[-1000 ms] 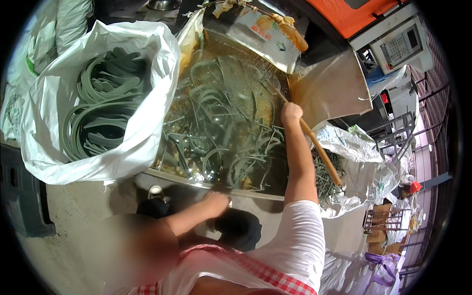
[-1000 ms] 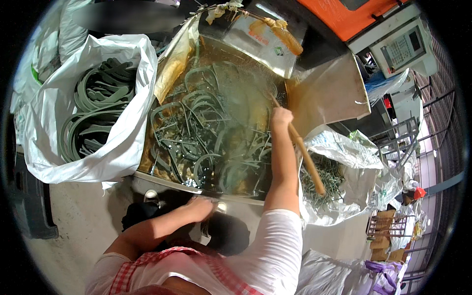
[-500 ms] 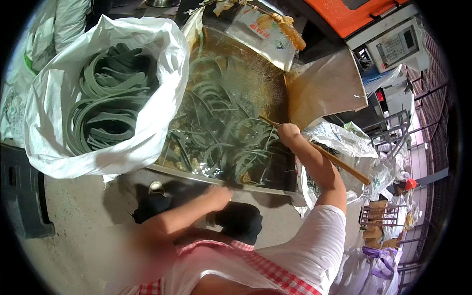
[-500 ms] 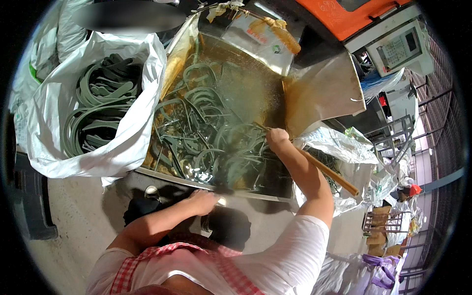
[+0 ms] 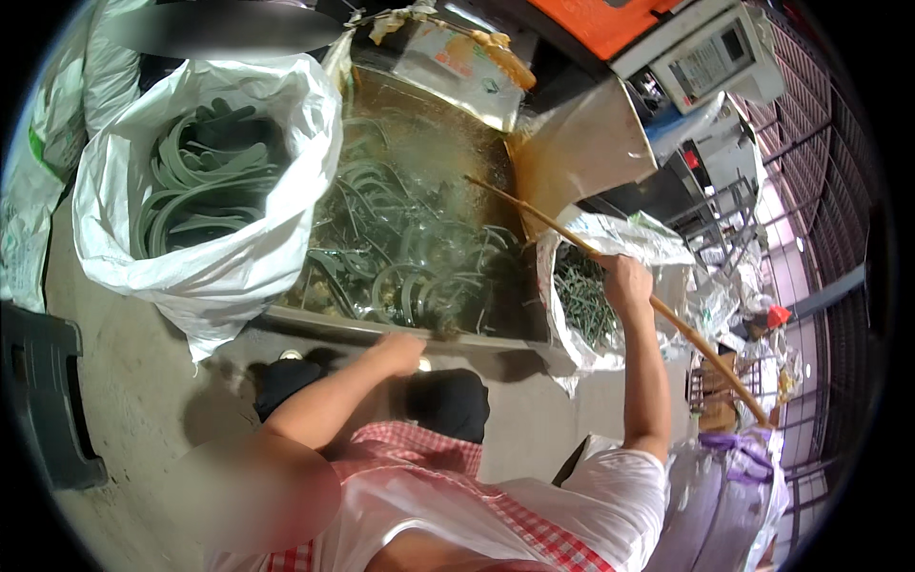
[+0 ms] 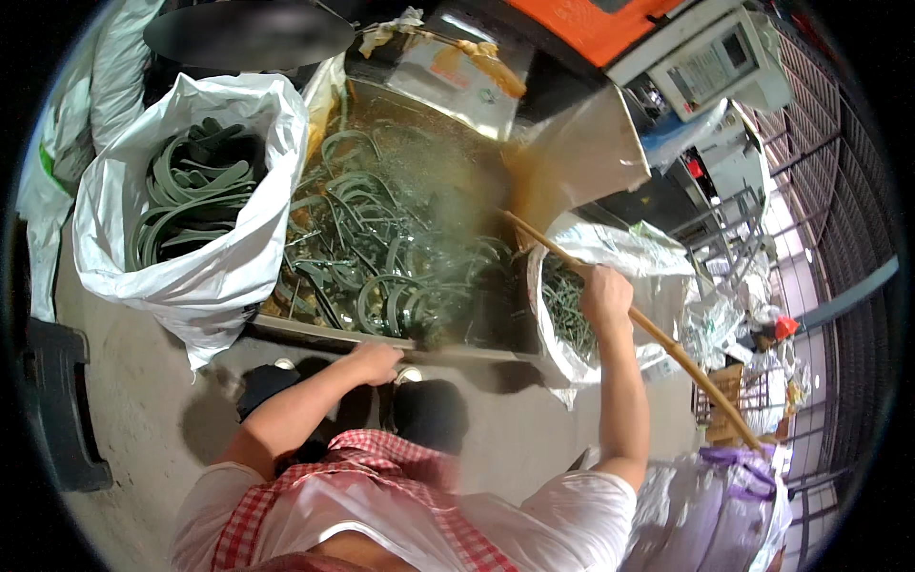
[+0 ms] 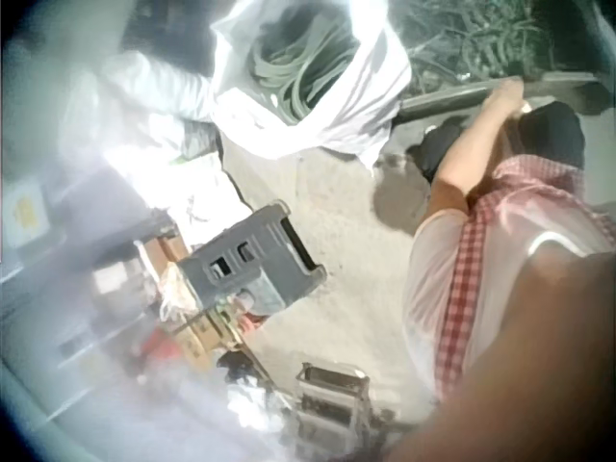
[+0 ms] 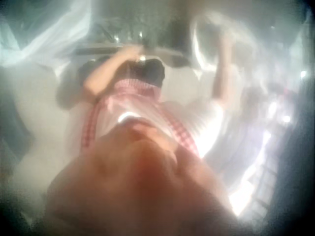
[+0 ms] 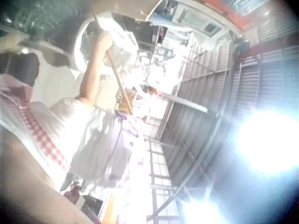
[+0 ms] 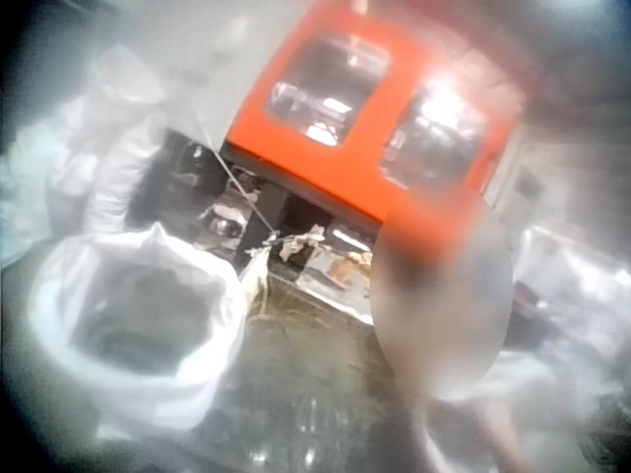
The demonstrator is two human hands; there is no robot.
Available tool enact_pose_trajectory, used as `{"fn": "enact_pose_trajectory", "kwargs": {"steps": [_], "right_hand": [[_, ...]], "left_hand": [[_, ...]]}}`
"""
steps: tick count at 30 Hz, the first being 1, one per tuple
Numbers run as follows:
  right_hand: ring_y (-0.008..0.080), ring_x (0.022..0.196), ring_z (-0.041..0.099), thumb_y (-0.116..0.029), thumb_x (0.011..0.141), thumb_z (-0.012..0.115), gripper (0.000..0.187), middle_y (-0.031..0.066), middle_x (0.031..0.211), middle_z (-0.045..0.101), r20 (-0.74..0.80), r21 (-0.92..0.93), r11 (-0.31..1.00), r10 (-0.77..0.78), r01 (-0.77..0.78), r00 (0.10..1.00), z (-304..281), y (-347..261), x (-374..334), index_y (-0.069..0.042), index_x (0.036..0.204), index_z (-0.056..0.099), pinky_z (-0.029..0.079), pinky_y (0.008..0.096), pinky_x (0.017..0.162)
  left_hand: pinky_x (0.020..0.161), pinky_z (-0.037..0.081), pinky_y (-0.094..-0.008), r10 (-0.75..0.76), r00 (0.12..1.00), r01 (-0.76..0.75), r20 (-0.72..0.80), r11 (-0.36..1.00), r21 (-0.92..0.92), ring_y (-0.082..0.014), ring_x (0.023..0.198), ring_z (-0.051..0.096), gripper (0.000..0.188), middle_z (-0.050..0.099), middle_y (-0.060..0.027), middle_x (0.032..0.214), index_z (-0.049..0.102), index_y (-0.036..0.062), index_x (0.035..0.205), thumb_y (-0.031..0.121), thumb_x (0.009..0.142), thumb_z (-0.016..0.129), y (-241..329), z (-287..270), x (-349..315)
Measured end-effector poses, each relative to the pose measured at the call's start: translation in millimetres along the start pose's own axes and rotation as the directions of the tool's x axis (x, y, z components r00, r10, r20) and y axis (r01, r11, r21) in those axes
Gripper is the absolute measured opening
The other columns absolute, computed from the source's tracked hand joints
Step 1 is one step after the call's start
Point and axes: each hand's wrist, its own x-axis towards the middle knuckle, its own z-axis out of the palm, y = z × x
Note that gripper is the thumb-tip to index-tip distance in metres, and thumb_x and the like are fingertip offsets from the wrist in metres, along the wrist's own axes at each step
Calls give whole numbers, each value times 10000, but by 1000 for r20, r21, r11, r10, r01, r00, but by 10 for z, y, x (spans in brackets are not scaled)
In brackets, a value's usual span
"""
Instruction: The person uses a wooden stick to stir curved gray plastic parts in a tank of liquid, then pulls a stack of the parts out of the liquid by hand and places them into a large white bag.
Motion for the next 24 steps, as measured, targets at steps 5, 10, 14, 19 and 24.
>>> {"fn": "enact_pose_trajectory", "kwargs": {"steps": [5,10,14,19,24], "right_hand": [[337,783,609,-61,776,517,369,152,838,639,102,183,972,128,-145,987,-121,251,-657,-272,1038,668,480,415,688],[329,754,618,-67,744,525,356,172,837,634,67,341,890,298,-303,952,-376,673,-1575,-186,1051,661,479,378,671],[260,689,621,-27,706,574,363,197,791,626,139,426,809,385,-406,913,-815,1260,-2498,-106,1050,655,465,321,660],[110,675,571,47,669,578,382,72,775,660,235,520,608,573,-599,785,-1168,1818,-3560,-30,1036,649,436,253,620],[226,703,636,-25,684,580,373,180,815,641,150,206,761,596,-615,789,-728,2008,-3566,-76,1048,648,460,306,628]], "left_hand": [[873,449,-431,-32,999,32,3,999,31,-323,1045,549,424,588,-162,1117,553,61,1150,231,763,578,-70,65,69],[928,411,-427,-52,997,49,50,997,53,-311,1124,499,504,536,-152,1217,486,78,1243,280,794,591,9,-2,-88],[877,432,-436,-5,1000,5,-12,999,54,-336,1056,530,405,575,-173,1122,542,49,1114,267,777,601,104,-25,-151],[861,439,-436,27,999,-26,-37,999,33,-347,1029,544,390,590,-190,1086,564,45,1091,251,763,604,132,51,-126],[916,414,-420,-101,992,96,70,992,77,-338,1116,498,500,534,-173,1215,499,66,1239,251,792,628,132,-56,-174]]}}
